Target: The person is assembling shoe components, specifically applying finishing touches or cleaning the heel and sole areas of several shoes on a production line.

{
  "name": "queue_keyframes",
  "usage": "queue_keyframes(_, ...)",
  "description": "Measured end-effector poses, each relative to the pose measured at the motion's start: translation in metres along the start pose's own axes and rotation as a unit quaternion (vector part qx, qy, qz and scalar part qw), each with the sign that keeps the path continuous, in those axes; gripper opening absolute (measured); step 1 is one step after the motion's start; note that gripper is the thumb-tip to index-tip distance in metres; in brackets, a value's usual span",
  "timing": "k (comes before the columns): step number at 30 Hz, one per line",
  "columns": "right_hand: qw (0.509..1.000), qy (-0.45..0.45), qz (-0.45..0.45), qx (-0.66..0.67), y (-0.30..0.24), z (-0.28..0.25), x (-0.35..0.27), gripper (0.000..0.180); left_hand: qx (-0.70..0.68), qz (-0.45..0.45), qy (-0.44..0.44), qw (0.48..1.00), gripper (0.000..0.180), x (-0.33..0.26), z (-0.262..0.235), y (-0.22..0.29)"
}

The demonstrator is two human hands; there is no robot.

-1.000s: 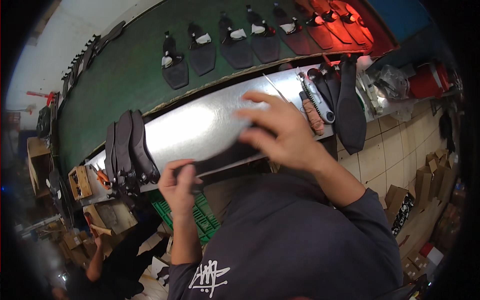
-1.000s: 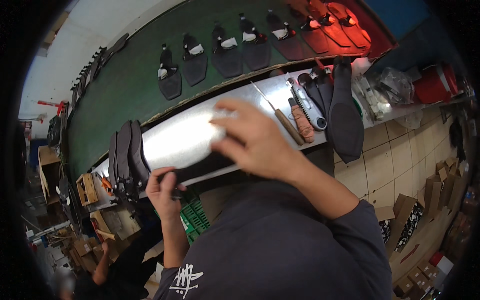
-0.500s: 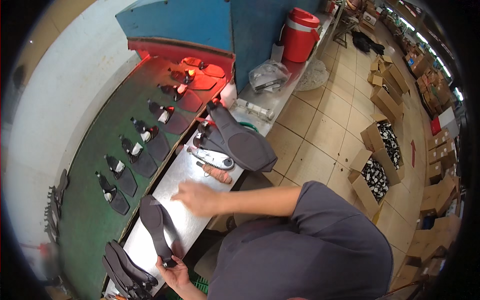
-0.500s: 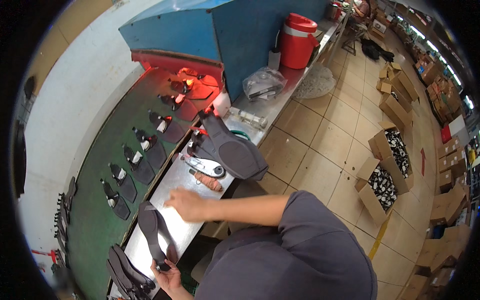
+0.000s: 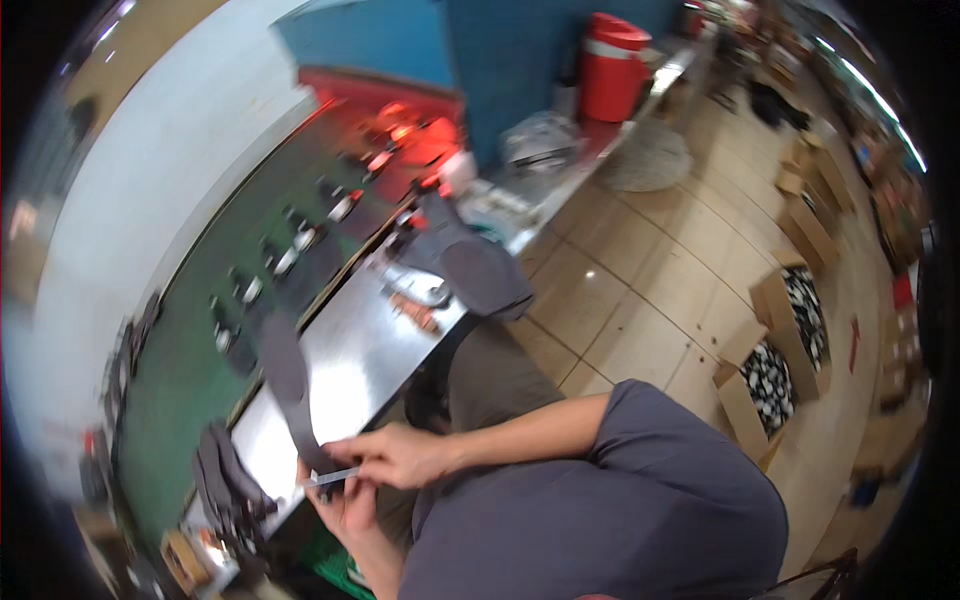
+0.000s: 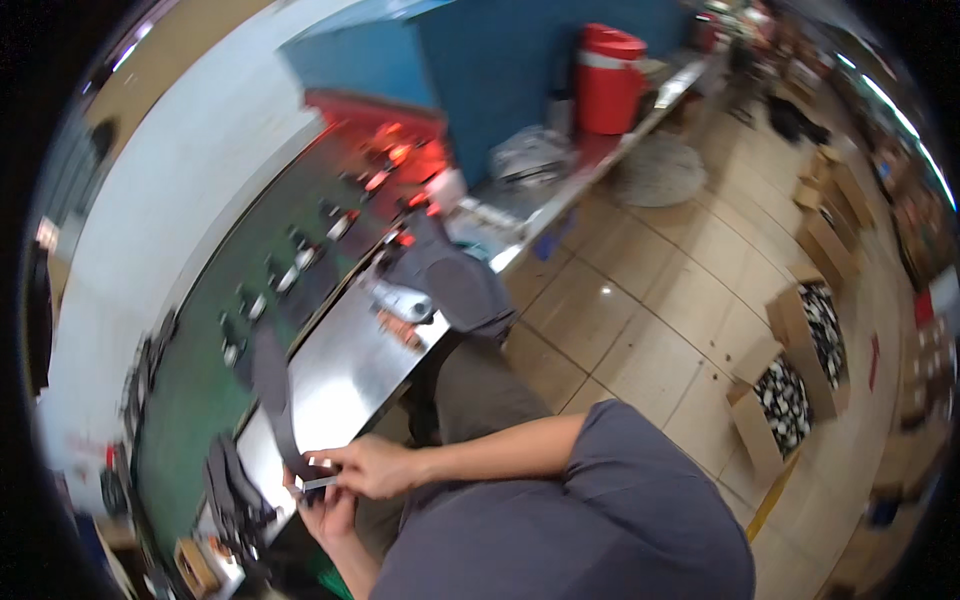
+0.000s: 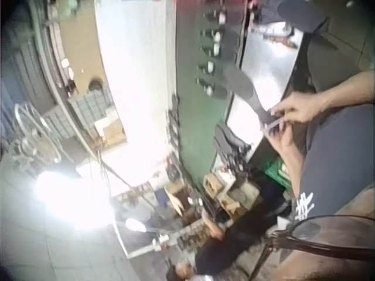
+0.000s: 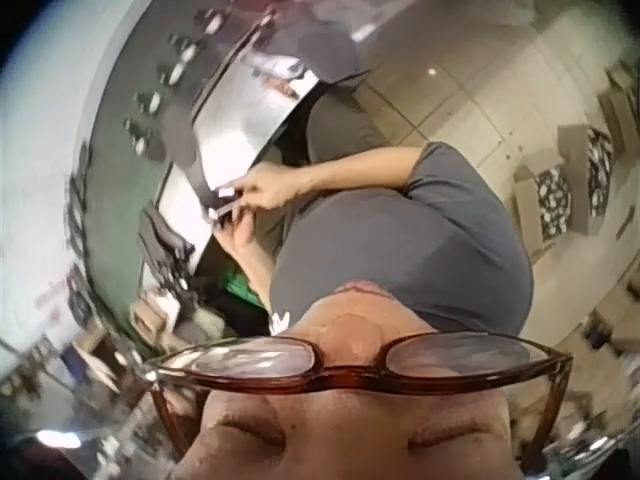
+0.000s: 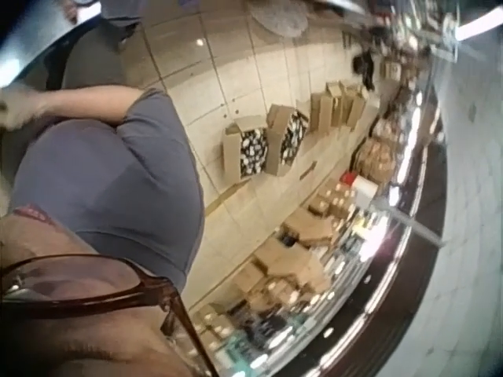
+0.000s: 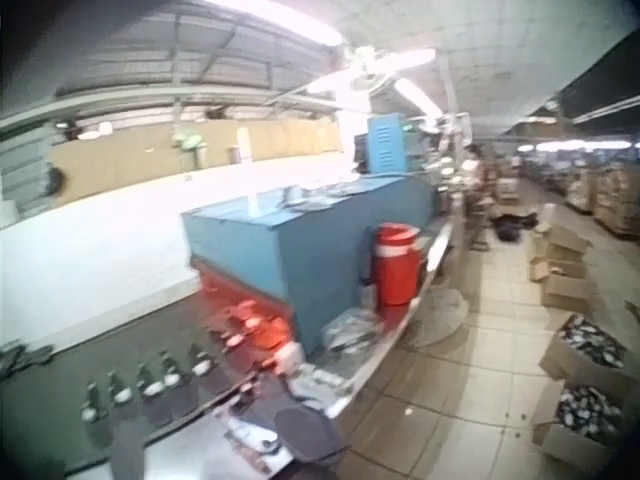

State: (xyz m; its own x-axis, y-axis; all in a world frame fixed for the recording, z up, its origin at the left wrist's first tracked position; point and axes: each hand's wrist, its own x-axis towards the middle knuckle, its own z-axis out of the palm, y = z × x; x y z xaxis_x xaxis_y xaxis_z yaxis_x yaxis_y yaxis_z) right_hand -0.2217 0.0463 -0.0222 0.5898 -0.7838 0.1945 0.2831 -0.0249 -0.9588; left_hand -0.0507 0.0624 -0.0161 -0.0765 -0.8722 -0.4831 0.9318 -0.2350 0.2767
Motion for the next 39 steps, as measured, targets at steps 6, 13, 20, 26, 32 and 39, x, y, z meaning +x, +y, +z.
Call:
queue_keyframes(6,0.979,0.075,-0.123,-0.143,-0.015,0.005,-0.01,0.026,-0.01,0.011,-0.037,0.999,0.023,-0.026,0.005,-0.018)
queue_keyframes(13,0.963,-0.023,0.201,0.181,-0.043,-0.005,-0.011,0.04,0.074,0.147,0.011,0.986,0.035,-0.039,0.006,-0.018)
queue_keyframes(20,0.948,-0.081,0.269,0.149,-0.031,0.013,-0.008,0.058,0.31,0.406,0.093,0.855,0.066,-0.025,0.007,-0.011)
queue_keyframes(26,0.905,-0.021,0.279,0.319,-0.026,0.0,0.019,0.027,0.286,0.438,0.101,0.846,0.07,-0.009,0.014,-0.002)
queue_keyframes(32,0.973,-0.03,0.23,0.019,-0.034,-0.006,0.036,0.019,0.273,0.374,0.111,0.879,0.087,0.013,0.008,0.027)
queue_keyframes(39,0.939,0.026,-0.115,-0.323,-0.011,-0.001,0.058,0.014,0.254,0.298,0.12,0.912,0.092,0.035,0.021,0.04)
